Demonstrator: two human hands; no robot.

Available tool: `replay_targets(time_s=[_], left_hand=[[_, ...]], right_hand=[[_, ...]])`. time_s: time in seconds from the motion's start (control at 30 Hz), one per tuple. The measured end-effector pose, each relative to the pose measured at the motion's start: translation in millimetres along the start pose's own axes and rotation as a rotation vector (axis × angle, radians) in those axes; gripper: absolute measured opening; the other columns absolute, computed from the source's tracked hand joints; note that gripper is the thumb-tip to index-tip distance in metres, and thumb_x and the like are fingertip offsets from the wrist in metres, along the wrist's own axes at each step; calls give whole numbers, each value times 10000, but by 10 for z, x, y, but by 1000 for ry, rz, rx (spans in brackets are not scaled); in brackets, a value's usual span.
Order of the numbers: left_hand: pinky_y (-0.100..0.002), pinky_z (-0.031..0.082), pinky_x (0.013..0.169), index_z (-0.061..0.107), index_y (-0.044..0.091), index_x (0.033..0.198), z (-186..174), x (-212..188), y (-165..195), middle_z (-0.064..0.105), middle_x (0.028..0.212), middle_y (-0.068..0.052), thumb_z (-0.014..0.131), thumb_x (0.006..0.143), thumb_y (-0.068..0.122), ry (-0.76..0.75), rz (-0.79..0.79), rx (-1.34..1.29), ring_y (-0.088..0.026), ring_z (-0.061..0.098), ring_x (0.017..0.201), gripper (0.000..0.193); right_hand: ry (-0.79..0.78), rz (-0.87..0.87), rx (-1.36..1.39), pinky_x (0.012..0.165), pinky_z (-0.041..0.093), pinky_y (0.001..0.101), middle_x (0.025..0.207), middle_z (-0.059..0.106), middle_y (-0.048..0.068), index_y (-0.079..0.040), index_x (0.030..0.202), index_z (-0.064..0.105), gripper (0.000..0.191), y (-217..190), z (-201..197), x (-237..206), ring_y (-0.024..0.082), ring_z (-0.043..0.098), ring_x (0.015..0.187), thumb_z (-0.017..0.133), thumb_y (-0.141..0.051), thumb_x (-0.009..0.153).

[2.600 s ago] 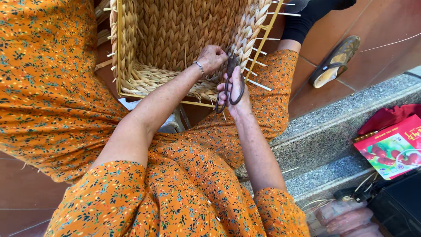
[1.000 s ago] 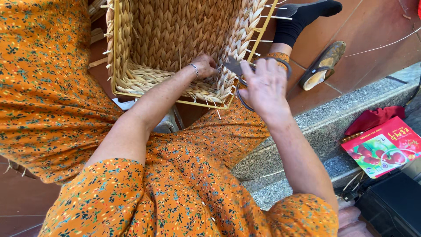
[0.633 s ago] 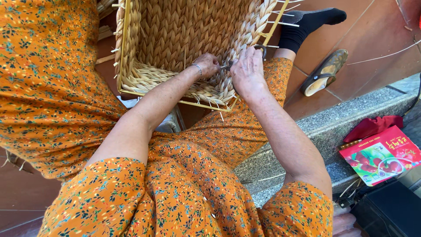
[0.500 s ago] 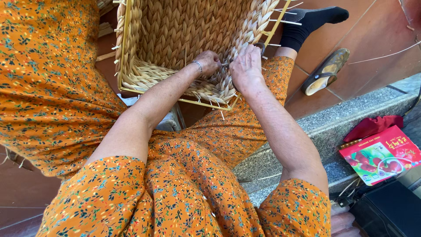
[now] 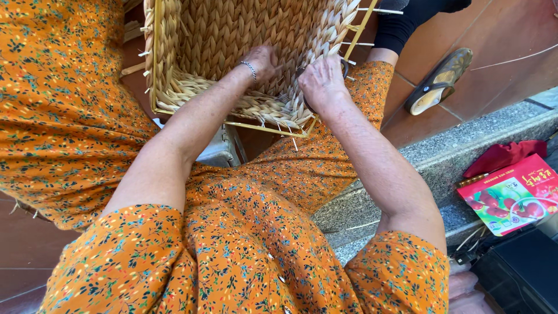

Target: The person weaves a water hyacinth basket, tucking and pressing straw strands along the rim to secure the weave, then uses scissors to trim the protruding straw ends sticking out from the basket walls. The basket rests on their lap while they work.

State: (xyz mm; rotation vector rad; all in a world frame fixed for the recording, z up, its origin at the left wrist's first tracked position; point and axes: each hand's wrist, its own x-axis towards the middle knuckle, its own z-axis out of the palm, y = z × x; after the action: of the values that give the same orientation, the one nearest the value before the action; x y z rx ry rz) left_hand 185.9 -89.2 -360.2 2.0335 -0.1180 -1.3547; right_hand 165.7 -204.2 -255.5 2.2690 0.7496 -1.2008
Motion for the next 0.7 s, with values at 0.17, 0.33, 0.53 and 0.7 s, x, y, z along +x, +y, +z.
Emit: replay_targets(time_s=[0.17, 0.33, 0.53, 0.7], left_hand=[[-348, 493, 1013, 691, 134, 1258, 27, -7, -69, 690, 1280, -139, 738, 713, 141, -225, 166, 63, -280, 641, 1195, 547], [-344, 530, 975, 802, 169, 1078, 163, -100, -27, 775, 1132, -84, 825, 730, 332, -365, 235, 10, -231, 710, 1085, 385], [-377, 557, 882, 811, 151, 885, 292, -107, 30, 770, 958, -103, 808, 737, 275, -152, 236, 100, -255, 723, 928, 194], [-394, 564, 875, 788, 122, 886, 306, -105, 29, 760, 945, -137, 787, 794, 265, -168, 306, 104, -280, 730, 926, 170]], right_hand=[[135, -2, -98, 872, 340, 442, 992, 703, 114, -135, 969, 794, 249, -21, 97, -194, 269, 605, 1041, 587, -232, 870], [-7, -60, -13, 928, 322, 461, 1040, 705, 120, -129, 1021, 805, 246, -39, 138, -219, 288, 592, 1106, 610, -221, 903], [-147, -103, -66, 933, 332, 469, 1023, 736, 80, -139, 1060, 795, 241, -166, 79, -120, 261, 646, 1065, 620, -255, 943], [-200, -109, -3, 966, 351, 484, 986, 748, 18, -165, 1066, 786, 194, -250, 39, -34, 216, 682, 1030, 630, -214, 960]])
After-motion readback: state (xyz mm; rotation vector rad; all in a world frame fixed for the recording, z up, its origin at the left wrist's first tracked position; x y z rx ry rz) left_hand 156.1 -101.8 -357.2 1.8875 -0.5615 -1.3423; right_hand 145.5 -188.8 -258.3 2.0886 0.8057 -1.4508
